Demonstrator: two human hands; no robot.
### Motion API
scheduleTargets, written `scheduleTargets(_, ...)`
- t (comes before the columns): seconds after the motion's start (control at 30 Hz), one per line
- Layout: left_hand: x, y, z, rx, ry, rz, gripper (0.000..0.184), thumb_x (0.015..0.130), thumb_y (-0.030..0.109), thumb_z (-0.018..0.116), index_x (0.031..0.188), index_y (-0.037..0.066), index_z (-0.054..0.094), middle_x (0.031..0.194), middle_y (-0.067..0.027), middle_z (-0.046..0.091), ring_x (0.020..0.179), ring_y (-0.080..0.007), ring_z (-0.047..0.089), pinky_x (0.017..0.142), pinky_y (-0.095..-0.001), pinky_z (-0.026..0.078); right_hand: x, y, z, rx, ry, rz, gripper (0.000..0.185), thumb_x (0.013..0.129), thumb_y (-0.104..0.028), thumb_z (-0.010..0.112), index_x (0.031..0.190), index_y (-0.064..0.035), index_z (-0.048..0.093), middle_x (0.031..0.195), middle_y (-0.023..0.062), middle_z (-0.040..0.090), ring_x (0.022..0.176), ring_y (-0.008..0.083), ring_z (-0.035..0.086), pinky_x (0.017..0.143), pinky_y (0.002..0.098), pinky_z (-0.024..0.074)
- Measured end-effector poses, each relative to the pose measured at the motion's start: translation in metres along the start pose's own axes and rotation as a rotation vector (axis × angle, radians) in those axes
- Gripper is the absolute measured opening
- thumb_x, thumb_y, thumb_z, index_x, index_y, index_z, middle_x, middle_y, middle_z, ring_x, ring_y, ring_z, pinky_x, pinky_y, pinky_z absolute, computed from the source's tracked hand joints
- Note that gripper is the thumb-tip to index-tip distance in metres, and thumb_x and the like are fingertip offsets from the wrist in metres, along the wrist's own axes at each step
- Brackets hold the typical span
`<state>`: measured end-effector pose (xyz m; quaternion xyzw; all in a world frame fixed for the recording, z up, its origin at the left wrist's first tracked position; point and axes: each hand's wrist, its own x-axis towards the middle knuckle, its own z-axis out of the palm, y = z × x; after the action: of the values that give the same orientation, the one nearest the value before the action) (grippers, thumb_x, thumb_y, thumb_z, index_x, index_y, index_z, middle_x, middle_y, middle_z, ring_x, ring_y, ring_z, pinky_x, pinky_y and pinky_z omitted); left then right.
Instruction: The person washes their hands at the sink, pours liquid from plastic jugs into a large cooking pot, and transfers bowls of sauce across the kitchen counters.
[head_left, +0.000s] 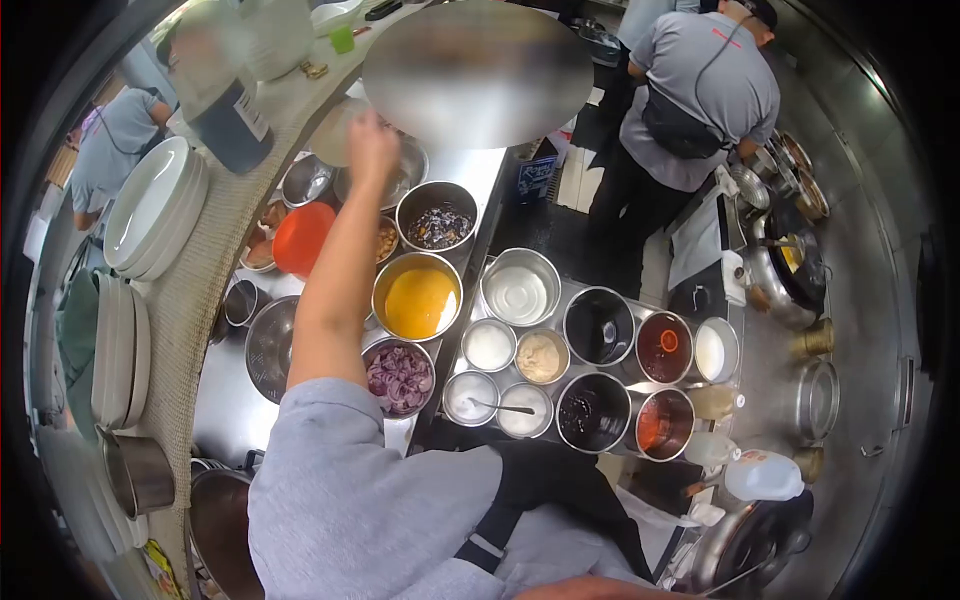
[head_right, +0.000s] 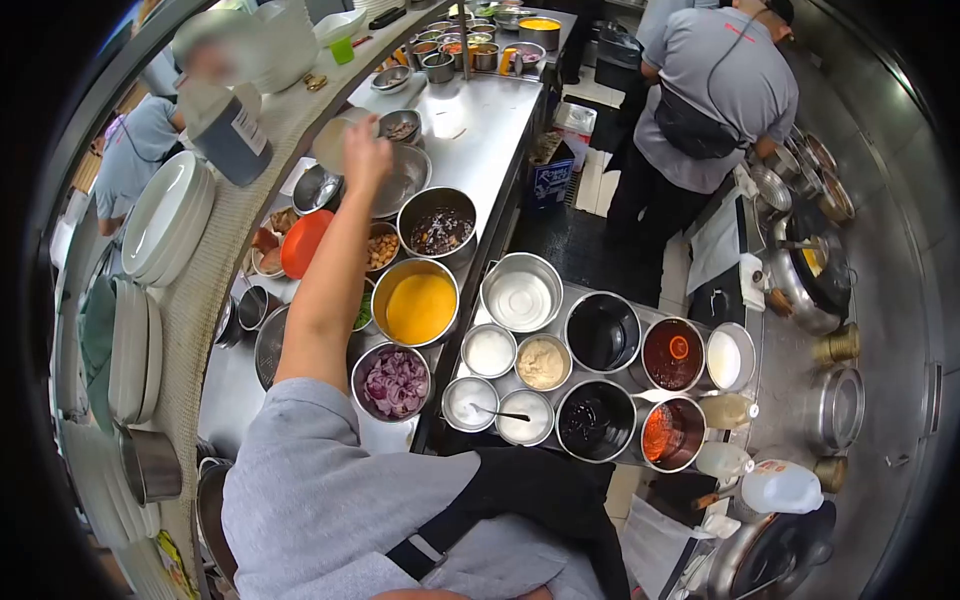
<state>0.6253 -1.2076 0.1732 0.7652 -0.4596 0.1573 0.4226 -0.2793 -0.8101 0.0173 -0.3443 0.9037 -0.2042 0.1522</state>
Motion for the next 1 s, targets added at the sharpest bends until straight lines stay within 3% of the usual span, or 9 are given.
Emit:
scheduleTargets(0.13,-0.018,-0.049,-0.014,0.127,0.242,0.028,0.046,0.079,0.025,0.064,0.117,0.000,0.059,0.116,-0.0250,0.061,0.112,-0.0400,0.056,0.098,-0.0467,0.043,-0.007,0.074,-0.033,-0.089,0.116,0.172,0.043,0.084,-0.015,0.057,0.126,-0.0033,0.057,0.116,0.0234,0.063,0.111,0.0364,0.060,0.095,0.0427,0.0480)
scheduleTargets(0.3,-0.062,-0.141,0.022,0.732,-0.176,0.071,0.053,0.088,0.056,0.060,0.089,0.005,0.071,0.086,-0.0144,0.070,0.075,-0.0303,0.067,0.070,-0.0428,0.053,-0.070,0.214,-0.053,-0.304,0.246,0.498,0.043,0.085,-0.015,0.057,0.125,-0.0033,0.057,0.117,0.0237,0.063,0.112,0.0367,0.060,0.096,0.0429,0.0479)
scheduleTargets(0.4,-0.032,-0.202,0.056,0.740,-0.132,0.080,0.036,0.081,0.040,0.070,0.100,0.009,0.068,0.098,-0.0158,0.065,0.088,-0.0361,0.065,0.073,-0.0478,0.054,-0.131,0.241,-0.059,-0.330,0.247,0.747,0.047,0.084,-0.016,0.056,0.132,-0.0135,0.054,0.128,0.0230,0.055,0.118,0.0398,0.055,0.099,0.0440,0.0459)
scheduleTargets(0.47,-0.057,-0.090,0.020,0.742,-0.115,-0.127,0.025,0.085,0.033,0.066,0.108,0.025,0.065,0.118,-0.0201,0.053,0.101,-0.0438,0.059,0.075,-0.0590,0.053,-0.158,0.208,-0.074,-0.276,0.257,0.875,0.054,0.084,-0.016,0.054,0.136,-0.0268,0.051,0.146,0.0210,0.040,0.128,0.0413,0.047,0.105,0.0445,0.0425)
scheduleTargets(0.57,-0.083,-0.044,-0.002,0.724,0.022,-0.124,0.022,0.088,0.023,0.065,0.107,0.013,0.067,0.112,-0.0189,0.057,0.098,-0.0385,0.060,0.077,-0.0521,0.052,-0.189,0.193,-0.079,-0.221,0.245,0.971,0.054,0.082,-0.015,0.055,0.135,-0.0261,0.053,0.147,0.0216,0.037,0.130,0.0402,0.046,0.105,0.0452,0.0422)
scheduleTargets(0.67,-0.097,-0.016,-0.026,0.606,0.038,-0.043,0.024,0.088,0.023,0.064,0.107,0.009,0.068,0.111,-0.0182,0.058,0.100,-0.0377,0.060,0.080,-0.0509,0.051,-0.216,0.218,-0.071,-0.155,0.368,0.923,0.048,0.079,-0.014,0.057,0.128,-0.0147,0.060,0.130,0.0284,0.054,0.124,0.0410,0.049,0.106,0.0422,0.0403)
scheduleTargets(0.77,-0.124,0.047,-0.045,0.417,-0.026,0.083,0.026,0.089,0.023,0.063,0.107,0.006,0.068,0.111,-0.0175,0.059,0.102,-0.0370,0.060,0.082,-0.0497,0.050,-0.233,0.292,-0.047,-0.177,0.311,0.705,0.050,0.081,-0.014,0.060,0.131,-0.0152,0.057,0.112,0.0195,0.065,0.113,0.0377,0.060,0.100,0.0429,0.0467)
scheduleTargets(0.93,-0.255,0.251,-0.048,-0.385,-0.171,0.767,0.021,0.086,0.010,0.067,0.105,0.004,0.067,0.106,-0.0176,0.059,0.093,-0.0354,0.060,0.076,-0.0477,0.050,-0.240,0.268,-0.090,0.296,0.316,0.603,0.046,0.084,-0.012,0.059,0.130,-0.0119,0.057,0.104,0.0138,0.068,0.101,0.0275,0.065,0.092,0.0376,0.0510)
scheduleTargets(1.0,-0.349,0.367,-0.065,-0.588,-0.524,0.952,0.021,0.082,0.000,0.069,0.103,-0.003,0.065,0.105,-0.0189,0.059,0.098,-0.0361,0.057,0.086,-0.0450,0.045,-0.240,0.259,-0.109,0.328,0.348,0.370,0.047,0.086,-0.010,0.058,0.133,-0.0126,0.055,0.108,0.0109,0.066,0.099,0.0234,0.064,0.091,0.0351,0.0515)
